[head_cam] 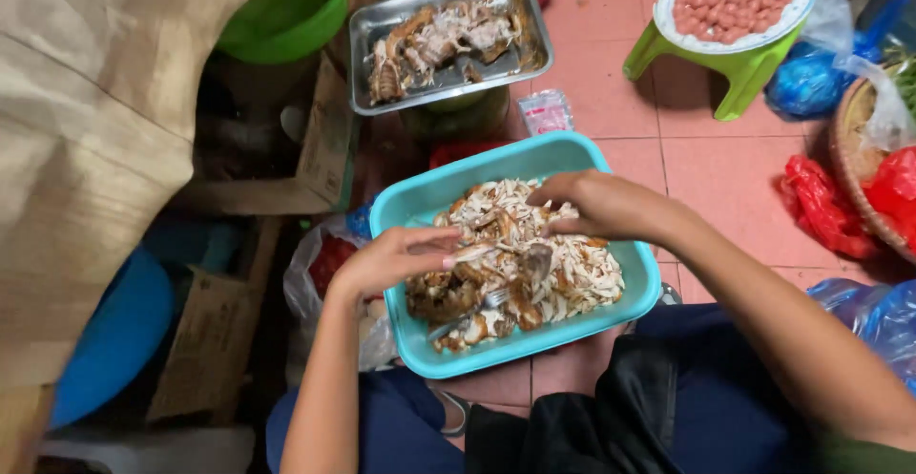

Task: Shredding cooked chicken by hand and using a fork into a plastic tub.

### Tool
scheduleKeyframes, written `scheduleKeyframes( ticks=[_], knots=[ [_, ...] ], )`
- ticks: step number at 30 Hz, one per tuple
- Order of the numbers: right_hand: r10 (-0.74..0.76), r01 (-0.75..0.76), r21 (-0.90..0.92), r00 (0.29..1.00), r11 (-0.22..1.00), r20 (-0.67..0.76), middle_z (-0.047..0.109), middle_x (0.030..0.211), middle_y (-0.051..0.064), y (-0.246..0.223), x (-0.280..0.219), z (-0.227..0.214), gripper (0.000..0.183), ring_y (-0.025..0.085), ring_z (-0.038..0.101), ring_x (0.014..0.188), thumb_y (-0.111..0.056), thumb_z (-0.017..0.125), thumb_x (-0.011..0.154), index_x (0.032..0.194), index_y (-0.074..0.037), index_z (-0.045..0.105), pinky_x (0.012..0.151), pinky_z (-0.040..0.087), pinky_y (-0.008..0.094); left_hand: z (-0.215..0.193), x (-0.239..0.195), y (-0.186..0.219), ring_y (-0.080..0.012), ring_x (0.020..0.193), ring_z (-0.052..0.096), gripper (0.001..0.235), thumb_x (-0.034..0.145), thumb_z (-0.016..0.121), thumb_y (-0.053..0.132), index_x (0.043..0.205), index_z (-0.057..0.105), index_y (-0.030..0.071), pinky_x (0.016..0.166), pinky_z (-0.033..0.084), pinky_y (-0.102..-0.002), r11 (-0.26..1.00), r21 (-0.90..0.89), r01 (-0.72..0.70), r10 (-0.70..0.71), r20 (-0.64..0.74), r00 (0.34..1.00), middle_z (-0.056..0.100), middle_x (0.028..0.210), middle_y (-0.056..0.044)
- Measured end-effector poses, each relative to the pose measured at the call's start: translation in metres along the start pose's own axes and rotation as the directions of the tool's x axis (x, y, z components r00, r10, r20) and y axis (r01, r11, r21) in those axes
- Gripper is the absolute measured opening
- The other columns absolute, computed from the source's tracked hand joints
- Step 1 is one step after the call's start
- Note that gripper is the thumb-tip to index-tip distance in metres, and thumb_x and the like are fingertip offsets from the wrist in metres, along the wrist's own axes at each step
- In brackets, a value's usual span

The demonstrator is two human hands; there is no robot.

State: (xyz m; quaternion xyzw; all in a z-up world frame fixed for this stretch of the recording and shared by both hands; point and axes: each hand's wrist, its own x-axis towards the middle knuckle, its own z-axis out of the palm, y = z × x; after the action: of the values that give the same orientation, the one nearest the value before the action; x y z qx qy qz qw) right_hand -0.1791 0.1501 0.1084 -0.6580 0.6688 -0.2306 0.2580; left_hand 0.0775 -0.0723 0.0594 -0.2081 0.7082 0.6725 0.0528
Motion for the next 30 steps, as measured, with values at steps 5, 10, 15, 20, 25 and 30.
scheduleKeyframes(
  ticks=[5,10,15,20,25,30],
  knots=[
    [0.173,-0.199,-0.179,0.973,0.963,-0.153,0.075,0.093,0.011,0.043,0.011,0.006,0.021,0.039,0.072,0.095,-0.036,0.065,0.097,0.102,-0.016,0.072,0.082,0.057,0.051,-0.008,0.007,-0.005,-0.0499,0.128,0.055,0.047,0.085,0.081,0.021,0.128,0.069,0.007,0.103,0.051,-0.055,0.971,0.221,-0.088,0.122,-0.148,0.981,0.057,0.143,-0.026],
    [0.244,-0.274,-0.229,0.958,0.934,-0.149,0.076,0.101,0.011,0.068,0.021,0.012,0.027,0.038,0.071,0.101,-0.040,0.062,0.100,0.109,-0.016,0.071,0.086,0.056,0.051,-0.019,0.044,-0.043,-0.0226,0.104,0.071,0.010,0.087,0.083,0.029,0.086,0.080,0.020,0.085,0.060,-0.034,0.829,0.510,-0.229,0.434,-0.329,0.838,0.072,0.110,0.002],
    [0.302,-0.309,-0.312,0.950,0.898,-0.074,0.074,0.114,0.015,0.117,0.033,0.018,0.038,0.041,0.070,0.107,-0.037,0.064,0.096,0.128,-0.016,0.066,0.091,0.057,0.054,-0.009,0.050,-0.035,-0.0331,0.115,0.068,0.016,0.097,0.073,0.032,0.105,0.079,0.020,0.086,0.062,-0.044,0.835,0.454,-0.309,0.494,-0.374,0.785,0.068,0.126,-0.007],
    [0.314,-0.323,-0.315,0.946,0.893,-0.079,0.071,0.121,0.018,0.107,0.051,0.018,0.044,0.044,0.067,0.115,-0.038,0.064,0.095,0.134,-0.017,0.064,0.098,0.054,0.055,0.028,0.028,0.010,-0.0550,0.140,0.036,0.064,0.095,0.071,0.037,0.150,0.047,0.016,0.114,0.035,-0.063,0.853,0.452,-0.261,0.374,-0.180,0.910,0.032,0.157,-0.032],
    [0.258,-0.270,-0.306,0.963,0.913,-0.079,0.068,0.124,0.020,0.083,0.060,0.024,0.049,0.045,0.064,0.120,-0.039,0.066,0.094,0.137,-0.019,0.060,0.102,0.052,0.055,0.043,0.029,0.022,-0.0577,0.147,0.019,0.096,0.090,0.068,0.054,0.163,0.019,0.015,0.119,0.021,-0.068,0.863,0.470,-0.185,0.212,-0.004,0.977,0.009,0.165,-0.035],
    [0.275,-0.268,-0.273,0.961,0.924,-0.013,0.065,0.128,0.018,0.077,0.062,0.031,0.047,0.042,0.061,0.126,-0.041,0.067,0.093,0.134,-0.019,0.060,0.104,0.052,0.053,0.042,0.037,0.015,-0.0548,0.149,0.018,0.112,0.085,0.062,0.071,0.166,0.004,0.020,0.118,0.016,-0.070,0.867,0.489,-0.097,0.111,0.001,0.994,0.001,0.168,-0.030]
  ],
)
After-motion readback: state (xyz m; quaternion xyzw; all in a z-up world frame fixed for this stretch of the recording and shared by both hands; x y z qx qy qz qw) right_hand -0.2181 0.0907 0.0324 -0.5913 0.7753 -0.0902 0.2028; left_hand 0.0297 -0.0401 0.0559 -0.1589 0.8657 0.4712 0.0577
